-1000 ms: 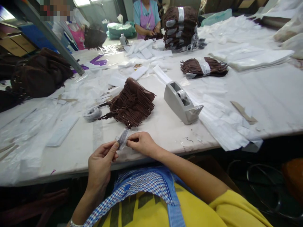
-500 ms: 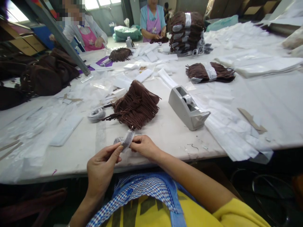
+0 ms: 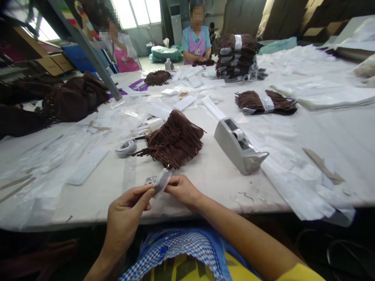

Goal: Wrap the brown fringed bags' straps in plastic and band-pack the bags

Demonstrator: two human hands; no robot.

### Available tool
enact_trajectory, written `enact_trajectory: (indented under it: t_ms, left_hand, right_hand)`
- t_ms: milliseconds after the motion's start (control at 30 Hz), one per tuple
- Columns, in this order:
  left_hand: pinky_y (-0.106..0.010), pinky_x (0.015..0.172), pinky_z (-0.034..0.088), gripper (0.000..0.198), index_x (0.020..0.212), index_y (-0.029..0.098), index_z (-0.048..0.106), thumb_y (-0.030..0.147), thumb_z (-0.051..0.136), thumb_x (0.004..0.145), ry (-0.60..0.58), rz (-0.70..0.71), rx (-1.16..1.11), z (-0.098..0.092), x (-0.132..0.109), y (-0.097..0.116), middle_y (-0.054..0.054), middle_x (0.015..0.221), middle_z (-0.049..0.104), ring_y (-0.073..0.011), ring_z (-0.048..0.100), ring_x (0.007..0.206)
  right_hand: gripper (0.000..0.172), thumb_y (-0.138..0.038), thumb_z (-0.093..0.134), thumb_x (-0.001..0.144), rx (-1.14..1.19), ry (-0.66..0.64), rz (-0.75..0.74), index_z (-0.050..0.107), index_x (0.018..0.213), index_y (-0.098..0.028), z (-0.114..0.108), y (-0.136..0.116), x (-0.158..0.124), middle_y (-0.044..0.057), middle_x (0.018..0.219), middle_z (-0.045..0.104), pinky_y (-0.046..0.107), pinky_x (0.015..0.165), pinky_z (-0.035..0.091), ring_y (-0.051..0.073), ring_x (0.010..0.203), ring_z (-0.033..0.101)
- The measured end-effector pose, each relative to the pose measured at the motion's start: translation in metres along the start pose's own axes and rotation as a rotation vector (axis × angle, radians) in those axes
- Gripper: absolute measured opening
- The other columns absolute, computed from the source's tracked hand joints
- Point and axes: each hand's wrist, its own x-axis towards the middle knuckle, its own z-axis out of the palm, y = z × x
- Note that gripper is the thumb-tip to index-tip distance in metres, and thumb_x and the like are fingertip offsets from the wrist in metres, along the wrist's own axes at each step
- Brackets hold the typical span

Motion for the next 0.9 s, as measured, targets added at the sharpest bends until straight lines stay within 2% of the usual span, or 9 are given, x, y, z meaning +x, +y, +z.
enact_trajectory:
  t_ms: [100, 233, 367, 500, 633, 700, 800, 900]
  left_hand:
    - [-0.017, 0.051, 0.052, 0.020, 0.091, 0.022, 0.079, 0.036, 0.077, 0.076, 0.036, 0.026, -0.014, 0.002, -0.003, 0.001, 0.001, 0.076, 0.075, -0.0084, 0.060, 0.051]
    - [-0.017, 0.056, 0.053, 0.017, 0.093, 0.024, 0.079, 0.033, 0.076, 0.079, 0.053, 0.138, 0.045, 0.006, -0.008, -0.004, 0.001, 0.083, 0.076, -0.0088, 0.063, 0.055]
    - [-0.017, 0.057, 0.052, 0.018, 0.094, 0.024, 0.078, 0.033, 0.076, 0.079, 0.030, 0.111, 0.018, 0.005, -0.005, -0.005, 0.002, 0.073, 0.073, -0.0085, 0.061, 0.054]
    - [-0.017, 0.054, 0.051, 0.022, 0.094, 0.022, 0.078, 0.035, 0.078, 0.077, 0.018, 0.008, -0.090, -0.001, 0.004, -0.007, 0.002, 0.071, 0.072, -0.0077, 0.058, 0.052]
    - [-0.018, 0.055, 0.051, 0.022, 0.094, 0.021, 0.078, 0.035, 0.078, 0.076, 0.016, -0.010, -0.112, -0.001, 0.007, -0.009, 0.001, 0.069, 0.070, -0.0083, 0.058, 0.053]
    - [-0.018, 0.055, 0.051, 0.021, 0.093, 0.020, 0.078, 0.034, 0.078, 0.077, -0.003, -0.012, -0.101, 0.001, 0.007, -0.010, 0.001, 0.067, 0.069, -0.0085, 0.058, 0.053]
    - [-0.018, 0.055, 0.050, 0.021, 0.094, 0.020, 0.077, 0.033, 0.077, 0.077, -0.013, -0.029, -0.125, 0.002, 0.008, -0.012, 0.002, 0.063, 0.067, -0.0087, 0.058, 0.053]
    - [-0.018, 0.055, 0.049, 0.022, 0.095, 0.020, 0.077, 0.034, 0.077, 0.078, 0.000, -0.037, -0.130, -0.001, 0.011, -0.015, 0.003, 0.062, 0.066, -0.0089, 0.057, 0.054]
  right_hand:
    - [0.033, -0.049, 0.079, 0.072, 0.049, -0.018, -0.018, 0.079, 0.081, -0.017, 0.004, 0.000, 0.002, 0.001, 0.072, 0.069, 0.032, 0.084, 0.044, 0.017, 0.076, 0.061]
    - [0.029, -0.042, 0.084, 0.068, 0.232, -0.062, 0.036, 0.077, 0.079, -0.016, 0.011, 0.003, 0.006, 0.002, 0.075, 0.070, 0.029, 0.078, 0.046, 0.017, 0.076, 0.062]
    - [0.028, -0.035, 0.087, 0.065, 0.401, -0.013, 0.096, 0.076, 0.081, -0.016, 0.014, 0.008, 0.009, 0.003, 0.076, 0.070, 0.027, 0.072, 0.047, 0.015, 0.072, 0.062]
    - [0.029, -0.037, 0.083, 0.072, 0.364, -0.084, 0.090, 0.077, 0.092, -0.017, 0.009, 0.010, 0.004, 0.004, 0.088, 0.072, 0.030, 0.086, 0.046, 0.016, 0.083, 0.063]
    - [0.031, -0.038, 0.081, 0.074, 0.354, -0.150, 0.106, 0.076, 0.098, -0.019, 0.006, 0.008, -0.004, 0.005, 0.099, 0.072, 0.035, 0.095, 0.042, 0.019, 0.095, 0.063]
    - [0.032, -0.033, 0.084, 0.071, 0.398, -0.088, 0.119, 0.076, 0.100, -0.020, 0.008, 0.007, -0.007, 0.004, 0.100, 0.072, 0.034, 0.095, 0.042, 0.019, 0.096, 0.063]
    - [0.031, -0.028, 0.083, 0.072, 0.393, 0.057, 0.121, 0.075, 0.100, -0.020, 0.011, 0.007, -0.011, 0.003, 0.096, 0.072, 0.030, 0.086, 0.045, 0.017, 0.089, 0.062]
    - [0.030, -0.028, 0.078, 0.078, 0.399, 0.066, 0.127, 0.073, 0.106, -0.021, 0.016, 0.004, -0.017, 0.003, 0.101, 0.071, 0.027, 0.082, 0.044, 0.015, 0.089, 0.060]
